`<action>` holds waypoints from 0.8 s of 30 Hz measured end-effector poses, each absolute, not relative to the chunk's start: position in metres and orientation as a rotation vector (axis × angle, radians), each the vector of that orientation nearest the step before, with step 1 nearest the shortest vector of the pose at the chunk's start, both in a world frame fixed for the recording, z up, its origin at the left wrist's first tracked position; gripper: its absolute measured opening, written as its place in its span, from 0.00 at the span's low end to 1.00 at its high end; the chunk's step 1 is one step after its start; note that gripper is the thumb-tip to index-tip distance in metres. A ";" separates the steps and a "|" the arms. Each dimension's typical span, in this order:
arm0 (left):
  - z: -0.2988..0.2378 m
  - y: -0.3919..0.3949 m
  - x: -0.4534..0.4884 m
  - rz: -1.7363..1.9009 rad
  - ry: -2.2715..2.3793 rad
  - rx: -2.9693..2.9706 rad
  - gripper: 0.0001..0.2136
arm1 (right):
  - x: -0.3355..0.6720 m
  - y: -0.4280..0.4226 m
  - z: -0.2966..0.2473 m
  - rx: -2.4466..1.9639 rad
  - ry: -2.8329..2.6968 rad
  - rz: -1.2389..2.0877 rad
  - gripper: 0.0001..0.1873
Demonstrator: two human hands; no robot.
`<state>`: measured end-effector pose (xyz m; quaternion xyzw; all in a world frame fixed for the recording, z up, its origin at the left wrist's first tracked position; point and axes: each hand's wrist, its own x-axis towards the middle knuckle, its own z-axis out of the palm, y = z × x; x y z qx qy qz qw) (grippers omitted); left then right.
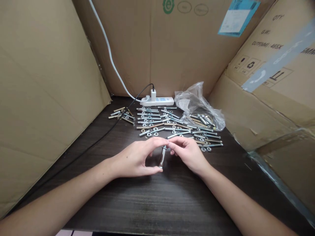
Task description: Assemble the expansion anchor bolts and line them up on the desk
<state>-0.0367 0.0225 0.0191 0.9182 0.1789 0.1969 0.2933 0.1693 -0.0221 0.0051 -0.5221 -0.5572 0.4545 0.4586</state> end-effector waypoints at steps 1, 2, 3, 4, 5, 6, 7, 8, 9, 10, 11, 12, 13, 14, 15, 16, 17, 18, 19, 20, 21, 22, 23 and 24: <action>0.019 0.023 -0.037 0.528 0.478 2.447 0.31 | 0.170 -0.022 0.005 -1.276 -1.357 1.130 0.12; 0.020 0.023 -0.037 0.532 0.481 2.453 0.31 | 0.170 -0.022 0.005 -1.266 -1.343 1.137 0.12; 0.020 0.024 -0.037 0.535 0.487 2.462 0.31 | 0.170 -0.021 0.005 -1.255 -1.329 1.142 0.13; 0.020 0.024 -0.038 0.535 0.499 2.471 0.32 | 0.170 -0.021 0.004 -1.244 -1.318 1.146 0.13; 0.020 0.024 -0.038 0.528 0.518 2.481 0.32 | 0.171 -0.021 0.003 -1.238 -1.310 1.148 0.13; 0.020 0.025 -0.038 0.514 0.540 2.490 0.32 | 0.171 -0.021 0.002 -1.237 -1.302 1.148 0.13; 0.019 0.025 -0.039 0.495 0.567 2.497 0.33 | 0.170 -0.021 0.002 -1.241 -1.294 1.145 0.14; 0.019 0.026 -0.039 0.473 0.593 2.501 0.33 | 0.170 -0.021 0.001 -1.248 -1.288 1.141 0.14; 0.018 0.026 -0.039 0.451 0.612 2.504 0.33 | 0.170 -0.021 0.001 -1.256 -1.285 1.137 0.14; 0.018 0.026 -0.039 0.433 0.624 2.506 0.33 | 0.170 -0.021 0.001 -1.265 -1.285 1.131 0.15; 0.017 0.026 -0.039 0.422 0.632 2.507 0.33 | 0.170 -0.022 0.001 -1.273 -1.290 1.123 0.15; 0.017 0.027 -0.039 0.413 0.638 2.507 0.32 | 0.169 -0.022 0.001 -1.278 -1.299 1.112 0.15; 0.017 0.027 -0.039 0.405 0.647 2.507 0.32 | 0.169 -0.022 0.001 -1.282 -1.313 1.098 0.15; 0.017 0.027 -0.039 0.399 0.657 2.508 0.32 | 0.169 -0.022 0.001 -1.287 -1.330 1.080 0.15; 0.018 0.027 -0.039 0.392 0.671 2.509 0.33 | 0.169 -0.022 0.001 -1.292 -1.348 1.061 0.15; 0.018 0.027 -0.039 0.387 0.682 2.509 0.33 | 0.169 -0.022 0.001 -1.297 -1.366 1.042 0.15; 0.019 0.027 -0.039 0.382 0.687 2.508 0.33 | 0.169 -0.023 0.001 -1.302 -1.384 1.024 0.15; 0.020 0.027 -0.039 0.379 0.687 2.507 0.34 | 0.169 -0.023 0.001 -1.306 -1.400 1.007 0.15; 0.020 0.027 -0.039 0.376 0.686 2.506 0.34 | 0.169 -0.023 0.002 -1.308 -1.414 0.990 0.15; 0.020 0.027 -0.040 0.377 0.682 2.507 0.33 | 0.169 -0.023 0.002 -1.310 -1.427 0.975 0.15; 0.020 0.027 -0.040 0.382 0.677 2.511 0.33 | 0.169 -0.023 0.002 -1.310 -1.439 0.961 0.14; 0.020 0.027 -0.040 0.392 0.674 2.517 0.32 | 0.169 -0.024 0.002 -1.312 -1.451 0.948 0.14; 0.020 0.027 -0.040 0.403 0.674 2.523 0.31 | 0.169 -0.023 0.002 -1.313 -1.457 0.940 0.14; 0.019 0.027 -0.040 0.416 0.675 2.530 0.30 | 0.169 -0.023 0.001 -1.314 -1.460 0.936 0.13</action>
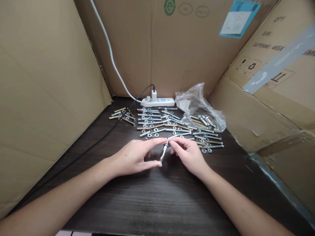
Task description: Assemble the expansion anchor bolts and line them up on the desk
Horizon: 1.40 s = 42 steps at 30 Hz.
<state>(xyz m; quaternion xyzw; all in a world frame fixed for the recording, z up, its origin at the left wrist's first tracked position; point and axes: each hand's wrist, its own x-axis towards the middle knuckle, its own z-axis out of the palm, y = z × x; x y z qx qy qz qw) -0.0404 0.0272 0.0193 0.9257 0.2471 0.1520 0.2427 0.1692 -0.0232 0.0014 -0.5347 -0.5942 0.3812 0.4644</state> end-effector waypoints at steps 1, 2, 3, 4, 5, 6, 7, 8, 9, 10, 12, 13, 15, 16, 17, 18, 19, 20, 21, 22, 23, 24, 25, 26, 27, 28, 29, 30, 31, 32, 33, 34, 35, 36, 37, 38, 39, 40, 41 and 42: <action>0.019 0.027 -0.041 0.427 0.675 2.535 0.30 | 0.169 -0.023 0.001 -1.313 -1.462 0.935 0.13; 0.019 0.027 -0.041 0.430 0.676 2.536 0.30 | 0.169 -0.023 0.000 -1.312 -1.465 0.934 0.13; 0.018 0.027 -0.041 0.428 0.678 2.534 0.30 | 0.170 -0.023 0.000 -1.309 -1.469 0.931 0.13; 0.018 0.027 -0.041 0.424 0.677 2.531 0.30 | 0.170 -0.023 -0.001 -1.307 -1.480 0.922 0.13; 0.018 0.027 -0.041 0.421 0.673 2.526 0.30 | 0.170 -0.023 -0.002 -1.306 -1.499 0.905 0.12; 0.018 0.027 -0.041 0.422 0.667 2.519 0.30 | 0.170 -0.023 -0.002 -1.308 -1.525 0.875 0.12; 0.018 0.027 -0.041 0.426 0.660 2.514 0.30 | 0.171 -0.024 -0.002 -1.315 -1.557 0.835 0.11; 0.018 0.027 -0.041 0.433 0.651 2.510 0.30 | 0.171 -0.025 -0.002 -1.322 -1.593 0.784 0.11; 0.018 0.027 -0.041 0.444 0.640 2.507 0.30 | 0.172 -0.025 -0.001 -1.330 -1.632 0.730 0.11; 0.018 0.027 -0.041 0.455 0.630 2.506 0.30 | 0.172 -0.026 0.000 -1.335 -1.668 0.675 0.11; 0.018 0.026 -0.040 0.485 0.608 2.514 0.30 | 0.173 -0.028 0.002 -1.332 -1.723 0.581 0.11; 0.019 0.026 -0.040 0.494 0.596 2.525 0.30 | 0.173 -0.028 0.004 -1.324 -1.742 0.545 0.11; 0.019 0.026 -0.040 0.504 0.577 2.545 0.30 | 0.173 -0.030 0.006 -1.302 -1.778 0.491 0.12; 0.020 0.026 -0.040 0.505 0.571 2.550 0.30 | 0.173 -0.030 0.007 -1.286 -1.796 0.468 0.12; 0.020 0.025 -0.040 0.506 0.567 2.552 0.30 | 0.173 -0.031 0.008 -1.267 -1.816 0.448 0.13; 0.020 0.025 -0.040 0.512 0.565 2.550 0.31 | 0.172 -0.032 0.009 -1.245 -1.833 0.430 0.13; 0.020 0.025 -0.040 0.522 0.564 2.548 0.31 | 0.172 -0.032 0.009 -1.224 -1.844 0.412 0.13; 0.020 0.024 -0.040 0.535 0.562 2.547 0.32 | 0.172 -0.033 0.010 -1.206 -1.851 0.398 0.13; 0.020 0.024 -0.040 0.546 0.561 2.549 0.33 | 0.172 -0.034 0.010 -1.194 -1.854 0.387 0.13; 0.019 0.024 -0.040 0.556 0.561 2.552 0.33 | 0.172 -0.034 0.010 -1.188 -1.856 0.382 0.14; 0.019 0.023 -0.040 0.565 0.562 2.555 0.33 | 0.172 -0.035 0.009 -1.186 -1.857 0.380 0.14; 0.019 0.023 -0.040 0.572 0.562 2.557 0.33 | 0.172 -0.035 0.009 -1.184 -1.859 0.381 0.14; 0.019 0.023 -0.040 0.573 0.562 2.559 0.33 | 0.172 -0.036 0.009 -1.181 -1.861 0.389 0.14; 0.019 0.023 -0.040 0.571 0.560 2.561 0.32 | 0.172 -0.036 0.009 -1.178 -1.861 0.404 0.14; 0.020 0.023 -0.040 0.565 0.557 2.562 0.32 | 0.172 -0.036 0.009 -1.175 -1.854 0.429 0.14; 0.020 0.023 -0.039 0.560 0.554 2.563 0.32 | 0.172 -0.035 0.008 -1.173 -1.834 0.471 0.13; 0.021 0.023 -0.039 0.553 0.552 2.565 0.31 | 0.172 -0.035 0.008 -1.171 -1.799 0.529 0.13; 0.021 0.024 -0.039 0.544 0.551 2.567 0.31 | 0.172 -0.034 0.008 -1.165 -1.751 0.603 0.12; 0.022 0.024 -0.039 0.537 0.551 2.571 0.32 | 0.172 -0.033 0.007 -1.155 -1.693 0.686 0.11; 0.023 0.024 -0.039 0.532 0.551 2.574 0.32 | 0.171 -0.032 0.007 -1.140 -1.633 0.771 0.11; 0.023 0.024 -0.039 0.530 0.551 2.576 0.32 | 0.170 -0.031 0.006 -1.121 -1.578 0.850 0.10; 0.023 0.024 -0.039 0.529 0.550 2.578 0.32 | 0.170 -0.030 0.005 -1.103 -1.537 0.919 0.10; 0.023 0.024 -0.039 0.530 0.547 2.579 0.31 | 0.169 -0.030 0.004 -1.089 -1.508 0.974 0.11; 0.023 0.024 -0.039 0.531 0.545 2.582 0.31 | 0.168 -0.030 0.003 -1.081 -1.488 1.018 0.11; 0.023 0.024 -0.039 0.534 0.543 2.585 0.31 | 0.168 -0.030 0.002 -1.077 -1.477 1.053 0.11; 0.022 0.023 -0.039 0.533 0.544 2.589 0.31 | 0.168 -0.030 0.003 -1.076 -1.478 1.076 0.11; 0.022 0.023 -0.039 0.531 0.549 2.593 0.30 | 0.169 -0.029 0.003 -1.081 -1.492 1.077 0.12; 0.021 0.023 -0.039 0.531 0.560 2.595 0.30 | 0.172 -0.029 0.005 -1.097 -1.522 1.046 0.12; 0.020 0.023 -0.039 0.535 0.575 2.596 0.29 | 0.175 -0.028 0.007 -1.125 -1.570 0.969 0.12; 0.020 0.023 -0.039 0.540 0.593 2.597 0.29 | 0.180 -0.026 0.010 -1.169 -1.633 0.856 0.12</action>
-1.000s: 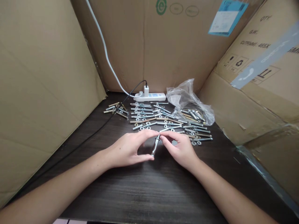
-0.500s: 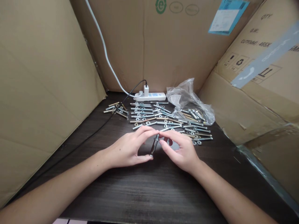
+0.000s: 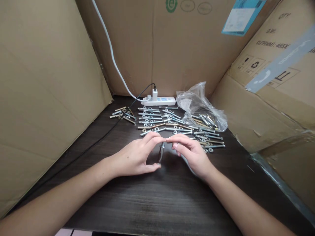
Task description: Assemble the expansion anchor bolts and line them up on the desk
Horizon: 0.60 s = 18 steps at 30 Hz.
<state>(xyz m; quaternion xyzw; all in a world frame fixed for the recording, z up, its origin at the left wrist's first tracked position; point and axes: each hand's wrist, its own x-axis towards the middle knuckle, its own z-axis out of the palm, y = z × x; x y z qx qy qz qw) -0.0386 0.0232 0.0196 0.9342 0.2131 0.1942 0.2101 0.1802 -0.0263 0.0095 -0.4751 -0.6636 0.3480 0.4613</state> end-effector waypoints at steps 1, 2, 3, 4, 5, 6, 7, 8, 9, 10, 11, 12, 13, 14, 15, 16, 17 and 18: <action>0.019 0.023 -0.039 0.547 0.610 2.599 0.29 | 0.186 -0.024 0.012 -1.228 -1.702 0.709 0.12; 0.018 0.023 -0.039 0.549 0.625 2.602 0.29 | 0.193 -0.022 0.015 -1.298 -1.770 0.557 0.11; 0.018 0.024 -0.039 0.549 0.633 2.607 0.29 | 0.199 -0.020 0.017 -1.382 -1.835 0.444 0.11; 0.018 0.024 -0.039 0.544 0.638 2.613 0.29 | 0.205 -0.018 0.019 -1.476 -1.888 0.376 0.11; 0.018 0.024 -0.039 0.536 0.638 2.619 0.29 | 0.209 -0.017 0.020 -1.573 -1.944 0.339 0.10; 0.018 0.024 -0.039 0.528 0.638 2.624 0.30 | 0.212 -0.016 0.021 -1.663 -2.000 0.318 0.10; 0.018 0.025 -0.039 0.520 0.638 2.629 0.30 | 0.213 -0.016 0.021 -1.738 -2.055 0.308 0.09; 0.018 0.025 -0.039 0.513 0.640 2.631 0.30 | 0.213 -0.016 0.021 -1.796 -2.109 0.295 0.08; 0.018 0.025 -0.039 0.509 0.644 2.633 0.30 | 0.212 -0.017 0.021 -1.837 -2.153 0.275 0.08; 0.019 0.025 -0.039 0.504 0.649 2.633 0.30 | 0.210 -0.017 0.020 -1.864 -2.186 0.255 0.07; 0.019 0.025 -0.039 0.501 0.654 2.633 0.30 | 0.209 -0.018 0.020 -1.887 -2.208 0.232 0.06; 0.019 0.026 -0.039 0.494 0.654 2.633 0.30 | 0.207 -0.019 0.019 -1.911 -2.219 0.203 0.06; 0.019 0.026 -0.040 0.487 0.654 2.631 0.30 | 0.207 -0.020 0.019 -1.940 -2.222 0.171 0.06; 0.020 0.026 -0.040 0.476 0.654 2.629 0.30 | 0.206 -0.020 0.018 -1.969 -2.223 0.143 0.07; 0.020 0.025 -0.040 0.464 0.658 2.627 0.30 | 0.207 -0.020 0.017 -1.992 -2.225 0.130 0.07; 0.020 0.025 -0.041 0.450 0.662 2.625 0.30 | 0.207 -0.020 0.017 -2.013 -2.225 0.125 0.08; 0.020 0.025 -0.041 0.434 0.668 2.623 0.30 | 0.207 -0.019 0.016 -2.032 -2.225 0.128 0.08; 0.020 0.024 -0.042 0.417 0.675 2.620 0.30 | 0.208 -0.019 0.015 -2.049 -2.222 0.140 0.08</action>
